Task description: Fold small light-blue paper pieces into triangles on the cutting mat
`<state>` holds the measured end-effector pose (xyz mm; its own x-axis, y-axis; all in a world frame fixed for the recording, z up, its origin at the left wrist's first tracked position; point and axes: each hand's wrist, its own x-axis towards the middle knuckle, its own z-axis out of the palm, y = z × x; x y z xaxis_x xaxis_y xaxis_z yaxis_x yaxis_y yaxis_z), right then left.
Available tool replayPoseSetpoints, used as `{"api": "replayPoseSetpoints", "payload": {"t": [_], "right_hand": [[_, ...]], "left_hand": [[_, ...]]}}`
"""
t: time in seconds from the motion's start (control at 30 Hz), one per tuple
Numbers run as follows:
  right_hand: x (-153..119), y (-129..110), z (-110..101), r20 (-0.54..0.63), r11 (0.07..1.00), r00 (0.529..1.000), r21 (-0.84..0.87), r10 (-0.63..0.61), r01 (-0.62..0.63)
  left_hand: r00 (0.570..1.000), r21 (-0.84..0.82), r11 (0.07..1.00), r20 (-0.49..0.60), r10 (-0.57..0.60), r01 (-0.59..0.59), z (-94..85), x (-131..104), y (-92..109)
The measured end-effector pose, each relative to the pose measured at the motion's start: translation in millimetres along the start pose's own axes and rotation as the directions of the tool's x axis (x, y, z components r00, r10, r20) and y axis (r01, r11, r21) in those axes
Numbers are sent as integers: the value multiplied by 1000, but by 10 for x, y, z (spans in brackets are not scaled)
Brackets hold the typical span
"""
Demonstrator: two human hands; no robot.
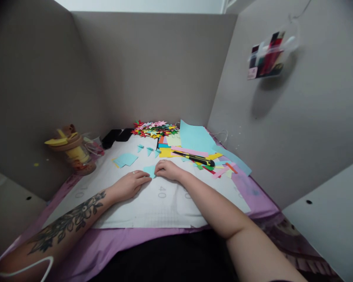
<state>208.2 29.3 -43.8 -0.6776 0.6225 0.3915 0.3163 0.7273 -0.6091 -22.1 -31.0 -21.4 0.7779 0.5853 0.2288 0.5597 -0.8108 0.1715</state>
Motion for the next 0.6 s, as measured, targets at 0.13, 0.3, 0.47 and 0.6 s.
{"api": "replayPoseSetpoints", "payload": {"t": [0.13,0.3,0.47,0.6], "right_hand": [[50,13,26,-11,997,997,14,75,-74],[119,11,112,-79,985,983,-35,164,-167],[159,17,190,-118,967,966,-84,229,-240],[175,33,230,-125,957,959,-110,255,-269]], "left_hand": [[999,61,998,34,-4,2,1,17,23],[1000,91,996,26,-10,8,14,20,52],[996,169,985,82,-37,23,-4,28,88],[994,192,981,103,-39,19,-11,29,97]]}}
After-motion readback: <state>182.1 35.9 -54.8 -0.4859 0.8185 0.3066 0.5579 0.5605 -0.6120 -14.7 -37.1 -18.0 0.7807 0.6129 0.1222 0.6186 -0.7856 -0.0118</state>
